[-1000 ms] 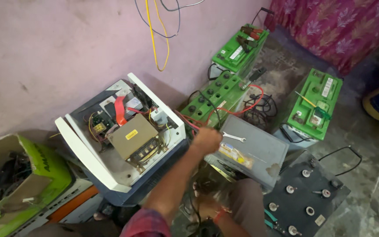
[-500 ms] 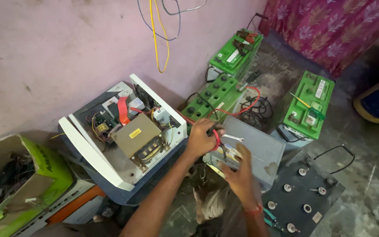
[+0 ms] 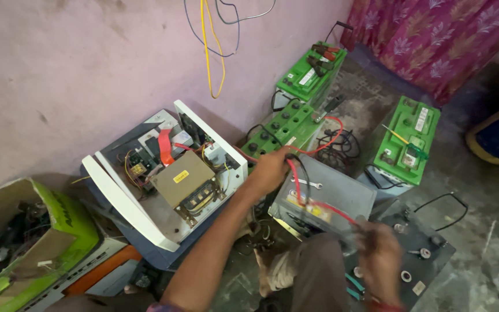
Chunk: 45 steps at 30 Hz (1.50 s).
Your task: The person works on an open electronic device, connecting and adjusting wires inside the casing and to nearby green batteries. They use a multimeter to test connections and a wrench to tighten terminals.
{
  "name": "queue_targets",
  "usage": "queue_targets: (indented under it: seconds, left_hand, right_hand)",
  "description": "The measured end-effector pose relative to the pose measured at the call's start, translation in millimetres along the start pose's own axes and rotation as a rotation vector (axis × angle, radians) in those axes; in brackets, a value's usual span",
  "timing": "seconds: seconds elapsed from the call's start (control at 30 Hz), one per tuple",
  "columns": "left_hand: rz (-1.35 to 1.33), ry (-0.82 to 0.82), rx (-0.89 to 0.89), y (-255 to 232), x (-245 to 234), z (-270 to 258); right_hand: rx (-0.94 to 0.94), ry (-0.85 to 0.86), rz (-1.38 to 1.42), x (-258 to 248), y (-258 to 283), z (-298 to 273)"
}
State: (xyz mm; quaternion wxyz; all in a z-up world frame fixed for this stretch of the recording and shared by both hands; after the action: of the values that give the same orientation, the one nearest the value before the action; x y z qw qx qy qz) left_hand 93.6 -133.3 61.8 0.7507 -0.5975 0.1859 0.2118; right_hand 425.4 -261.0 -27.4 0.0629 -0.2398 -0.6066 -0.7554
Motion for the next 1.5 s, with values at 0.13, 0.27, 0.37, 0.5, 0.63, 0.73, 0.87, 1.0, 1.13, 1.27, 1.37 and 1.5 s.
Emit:
queue_targets:
  seconds: [0.13,0.27,0.37,0.5,0.63,0.73,0.87,1.0,1.13,1.27,1.37,1.5]
  left_hand:
    - [0.395,0.024,-0.010,9,25,3]
    - [0.591,0.014,-0.012,38,54,-5]
    - [0.730,-0.076,0.036,56,70,-20]
    - [0.821,-0.126,0.013,57,76,-36]
    - [0.772,-0.186,0.062,18,59,-41]
    - [0.530,-0.174,0.160,-19,30,-59]
    - [0.621,-0.032,0.266,-65,9,-87]
    - [0.637,0.058,0.451,-96,21,-136]
    - [0.600,-0.015,0.568,-97,31,-169]
    - [0.510,0.058,0.535,-84,30,-192]
    - [0.546,0.229,0.477,-71,26,-209]
    - [0.495,0.259,0.549,-62,19,-234]
  right_hand:
    - [-0.097,-0.098,-0.041,-82,79,-2]
    - [-0.221,0.017,0.123,-88,127,-6]
    - [-0.292,-0.102,-0.225,-60,147,-25]
    - [-0.622,0.149,-0.851,-10,173,-27]
    - [-0.308,0.034,-0.536,33,165,-35]
    - [-0.195,0.076,-0.552,43,158,-41]
    - [-0.181,0.123,-0.512,40,144,-47]
    - [-0.244,0.267,-0.632,25,124,-63]
    - [-0.459,0.497,-0.843,-5,88,-89]
    - [-0.904,0.996,-0.753,-30,49,-93]
    - [-0.966,0.970,-0.787,-31,25,-118]
    - [-0.833,0.799,-0.738,-2,22,-142]
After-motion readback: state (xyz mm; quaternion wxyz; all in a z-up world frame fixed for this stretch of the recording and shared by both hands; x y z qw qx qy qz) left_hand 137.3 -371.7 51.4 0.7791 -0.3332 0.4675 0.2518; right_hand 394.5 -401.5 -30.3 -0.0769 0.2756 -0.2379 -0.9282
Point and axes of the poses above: each hand's wrist, its own z-axis towards the middle knuckle, its own x-axis out of the palm, y = z × x, the point moved 1 cm from there along z, towards the middle knuckle, and after that the axes turned 13 degrees about -x, right-handed, at the moved point
